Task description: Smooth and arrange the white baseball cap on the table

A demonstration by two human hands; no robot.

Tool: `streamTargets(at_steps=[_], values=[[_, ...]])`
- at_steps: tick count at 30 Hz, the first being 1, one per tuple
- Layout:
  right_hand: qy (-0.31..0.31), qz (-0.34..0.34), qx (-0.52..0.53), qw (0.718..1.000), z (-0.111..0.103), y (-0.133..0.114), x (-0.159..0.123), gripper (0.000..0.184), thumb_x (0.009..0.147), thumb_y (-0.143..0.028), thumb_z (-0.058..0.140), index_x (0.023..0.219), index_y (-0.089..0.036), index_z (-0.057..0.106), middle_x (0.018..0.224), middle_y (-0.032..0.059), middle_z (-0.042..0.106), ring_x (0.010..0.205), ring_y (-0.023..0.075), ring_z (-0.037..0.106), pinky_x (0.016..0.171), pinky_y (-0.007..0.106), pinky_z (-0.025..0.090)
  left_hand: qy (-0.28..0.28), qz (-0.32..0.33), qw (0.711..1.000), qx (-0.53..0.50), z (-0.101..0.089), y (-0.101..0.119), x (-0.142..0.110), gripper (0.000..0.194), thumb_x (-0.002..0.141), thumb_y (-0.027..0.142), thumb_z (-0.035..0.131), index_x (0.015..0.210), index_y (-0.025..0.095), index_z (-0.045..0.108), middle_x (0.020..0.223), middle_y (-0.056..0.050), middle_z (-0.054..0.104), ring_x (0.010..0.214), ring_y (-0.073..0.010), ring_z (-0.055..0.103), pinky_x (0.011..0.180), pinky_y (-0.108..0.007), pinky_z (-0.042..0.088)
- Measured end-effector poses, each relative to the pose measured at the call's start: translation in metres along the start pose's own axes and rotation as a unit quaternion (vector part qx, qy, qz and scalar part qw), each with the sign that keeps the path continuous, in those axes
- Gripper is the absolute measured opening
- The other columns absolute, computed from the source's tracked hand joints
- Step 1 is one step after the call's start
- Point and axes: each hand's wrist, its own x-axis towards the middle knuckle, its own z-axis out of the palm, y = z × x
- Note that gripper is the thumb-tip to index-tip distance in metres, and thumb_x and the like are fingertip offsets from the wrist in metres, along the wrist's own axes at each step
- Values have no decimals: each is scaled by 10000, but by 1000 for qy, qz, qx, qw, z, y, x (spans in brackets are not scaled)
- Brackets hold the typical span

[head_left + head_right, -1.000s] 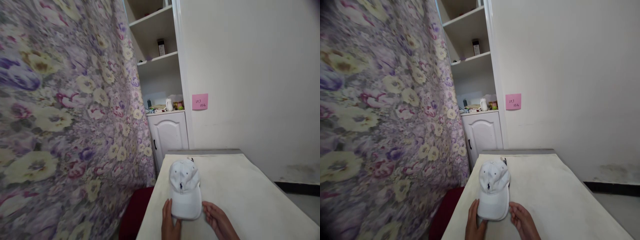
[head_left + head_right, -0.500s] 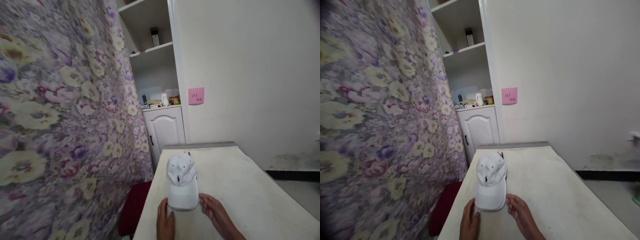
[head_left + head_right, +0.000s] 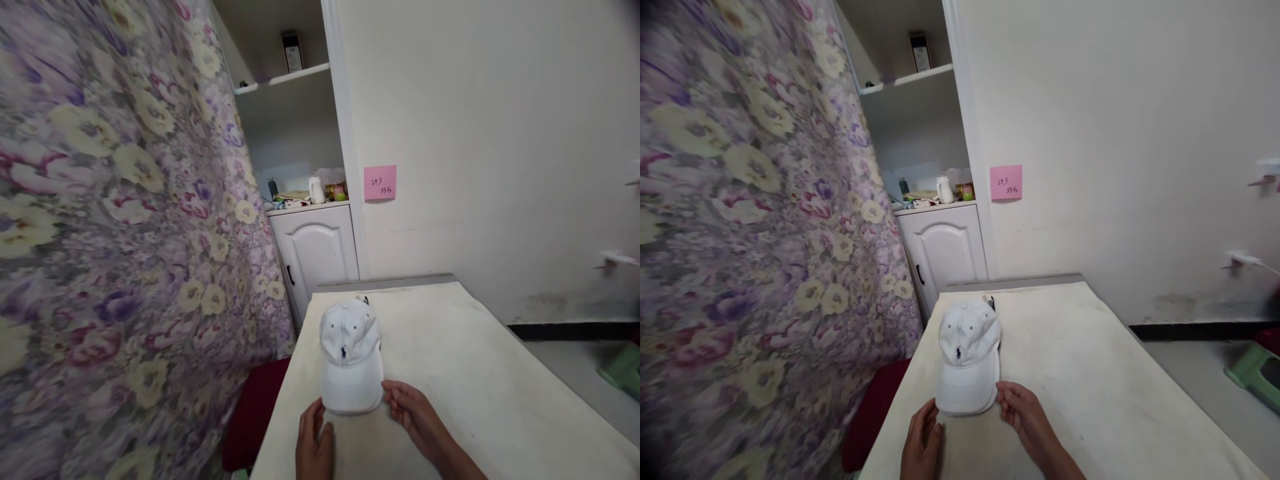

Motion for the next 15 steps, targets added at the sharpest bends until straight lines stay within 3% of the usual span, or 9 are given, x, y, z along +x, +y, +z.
streamTargets(at_steps=[15], values=[[-7,8,-11,1000,-5,4,2,434,578,-415,934,890,-153,782,719,35,716,602,151,607,647,330,506,-8,-18,1000,3,0,15,-6,520,809,410,558,1245,127,561,1253,-179,653,1172,-295,659,1035,-461,525]])
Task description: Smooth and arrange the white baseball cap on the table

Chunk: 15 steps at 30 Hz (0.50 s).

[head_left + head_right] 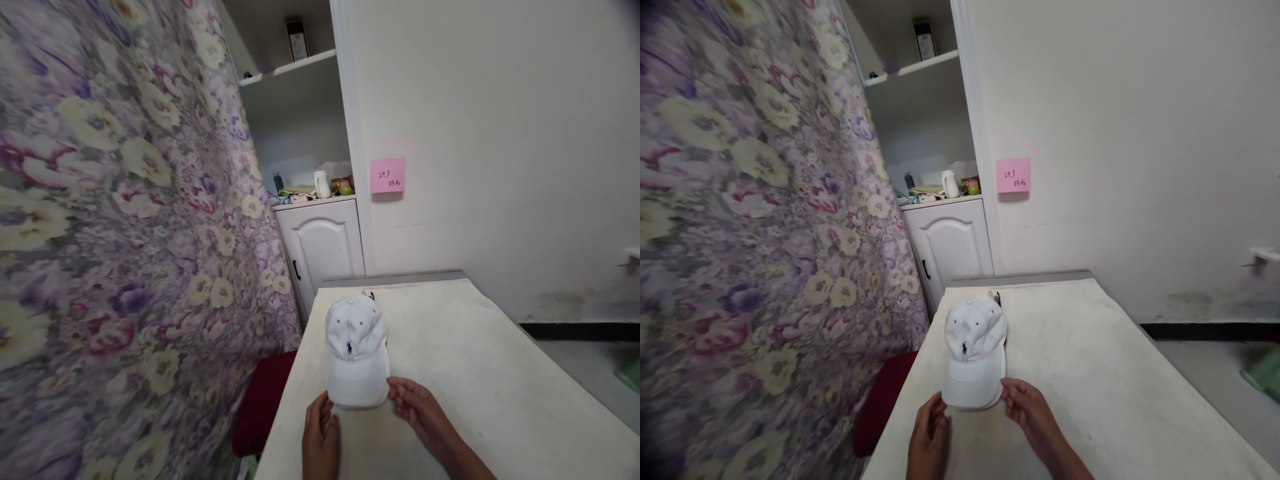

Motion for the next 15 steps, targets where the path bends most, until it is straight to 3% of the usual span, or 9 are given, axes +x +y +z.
streamTargets(at_steps=[9,13,15], values=[[1,-24,-58,998,-1,0,-2,464,594,-501,906,888,-167,774,722,35,711,608,148,597,638,327,495,-5,-5,1000,4,0,3,-1,537,815,428,526,1248,111,532,1247,-190,626,1139,-292,646,1009,-450,506],[0,-49,-116,992,-1,3,-1,467,623,-602,850,776,-181,716,672,9,681,538,121,531,565,292,439,6,-11,1000,15,0,4,-4,320,836,413,538,1048,175,569,982,-90,665,940,-265,651,885,-408,510],[-2,-61,-157,986,0,7,-1,480,644,-643,814,672,-193,649,565,-30,615,467,98,452,509,270,375,-1,-10,1000,23,1,6,-6,216,857,426,542,896,214,554,807,-9,606,807,-226,605,784,-355,483]])
